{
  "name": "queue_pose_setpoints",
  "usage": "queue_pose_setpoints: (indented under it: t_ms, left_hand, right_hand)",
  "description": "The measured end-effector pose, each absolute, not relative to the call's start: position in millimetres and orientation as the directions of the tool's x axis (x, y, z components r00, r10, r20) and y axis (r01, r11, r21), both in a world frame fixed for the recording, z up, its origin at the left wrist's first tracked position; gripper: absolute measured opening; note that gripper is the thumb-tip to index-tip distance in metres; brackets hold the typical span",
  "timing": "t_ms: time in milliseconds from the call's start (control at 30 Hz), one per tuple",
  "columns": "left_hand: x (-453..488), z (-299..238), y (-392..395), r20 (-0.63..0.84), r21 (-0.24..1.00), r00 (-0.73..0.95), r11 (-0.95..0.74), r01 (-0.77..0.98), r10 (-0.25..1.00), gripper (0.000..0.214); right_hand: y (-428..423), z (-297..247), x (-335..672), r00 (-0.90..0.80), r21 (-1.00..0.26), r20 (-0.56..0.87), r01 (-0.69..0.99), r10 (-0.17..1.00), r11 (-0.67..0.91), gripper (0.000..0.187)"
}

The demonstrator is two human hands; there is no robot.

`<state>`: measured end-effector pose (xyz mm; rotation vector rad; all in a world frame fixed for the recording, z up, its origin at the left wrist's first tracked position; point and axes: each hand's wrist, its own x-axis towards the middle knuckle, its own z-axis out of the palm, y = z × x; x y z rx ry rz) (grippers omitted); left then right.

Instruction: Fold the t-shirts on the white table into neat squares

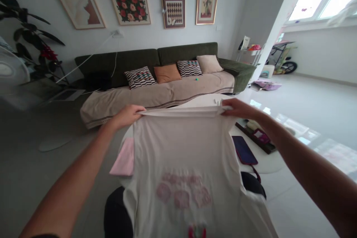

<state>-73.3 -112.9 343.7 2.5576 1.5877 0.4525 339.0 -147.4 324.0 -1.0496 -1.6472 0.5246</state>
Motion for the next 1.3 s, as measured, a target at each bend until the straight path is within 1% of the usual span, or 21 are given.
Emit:
queue_pose_setpoints:
  t_ms: [33,100,167,200,233,300,333,367,433,500,633,700,767,833,900,1000,1133,1200,1300]
  left_hand:
    - [-69,343,-95,0.232,0.206,0.376,-0.423,0.882,0.897,0.039]
    - [-67,347,-74,0.373,0.154,0.261,-0.337,0.929,0.890,0.040]
    - [-70,359,-74,0.533,0.123,0.156,-0.258,0.958,0.831,0.039]
    - [-73,364,-80,0.595,0.110,0.122,-0.231,0.967,0.794,0.039]
    - [-75,368,-89,0.637,0.098,0.102,-0.211,0.973,0.764,0.039]
    - [-81,366,-110,0.642,0.081,0.112,-0.212,0.974,0.758,0.039]
    - [-83,358,-121,0.612,0.088,0.134,-0.236,0.968,0.780,0.039]
    - [-86,346,-132,0.568,0.111,0.163,-0.272,0.956,0.807,0.038]
    - [-90,306,-151,0.462,0.189,0.231,-0.349,0.918,0.856,0.036]
    - [-92,254,-168,0.374,0.253,0.271,-0.379,0.890,0.887,0.034]
    - [-81,142,-196,0.138,0.345,0.304,-0.334,0.877,0.943,0.037]
    - [-71,99,-206,0.032,0.381,0.325,-0.312,0.870,0.945,0.040]
    - [-63,70,-214,-0.051,0.395,0.343,-0.297,0.870,0.938,0.042]
    - [-58,56,-219,-0.102,0.389,0.343,-0.280,0.878,0.934,0.041]
    - [-57,54,-221,-0.131,0.371,0.326,-0.259,0.892,0.936,0.037]
    - [-57,61,-222,-0.160,0.347,0.312,-0.243,0.906,0.937,0.032]
    - [-54,68,-226,-0.154,0.367,0.353,-0.278,0.887,0.923,0.027]
    - [-55,66,-230,-0.182,0.371,0.375,-0.289,0.882,0.909,0.026]
    - [-61,63,-229,-0.320,0.376,0.419,-0.292,0.879,0.849,0.019]
  right_hand:
    - [-134,328,331,-0.044,-0.759,0.551,0.389,0.833,0.523,0.024]
    - [-112,341,318,-0.017,-0.726,0.589,0.428,0.808,0.538,0.019]
    - [-100,354,313,0.038,-0.679,0.646,0.486,0.763,0.551,0.015]
    - [-99,358,313,0.062,-0.635,0.685,0.541,0.726,0.552,0.014]
    - [-100,360,315,0.072,-0.579,0.722,0.607,0.688,0.544,0.013]
    - [-108,351,322,0.037,-0.466,0.765,0.721,0.643,0.513,0.011]
    - [-114,339,327,0.001,-0.432,0.759,0.749,0.651,0.502,0.009]
    - [-122,323,332,-0.039,-0.423,0.733,0.755,0.679,0.500,0.007]
    - [-137,278,344,-0.108,-0.449,0.652,0.743,0.751,0.497,0.003]
    - [-152,222,353,-0.162,-0.479,0.551,0.742,0.818,0.469,0.013]
    - [-181,114,356,-0.142,-0.537,0.285,0.795,0.948,0.281,0.035]
    - [-194,73,352,-0.167,-0.529,0.157,0.818,0.973,0.225,0.034]
    - [-203,44,350,-0.201,-0.505,0.067,0.838,0.977,0.207,0.032]
    - [-208,28,350,-0.209,-0.483,0.039,0.852,0.977,0.202,0.031]
    - [-209,21,354,-0.193,-0.472,0.049,0.860,0.980,0.193,0.029]
    - [-205,23,362,-0.199,-0.455,0.056,0.867,0.978,0.202,0.025]
    - [-201,29,368,-0.158,-0.432,0.094,0.883,0.983,0.183,0.025]
    - [-204,29,369,-0.189,-0.449,0.040,0.874,0.981,0.187,0.027]
    - [-209,26,372,-0.294,-0.500,-0.075,0.838,0.953,0.219,0.027]
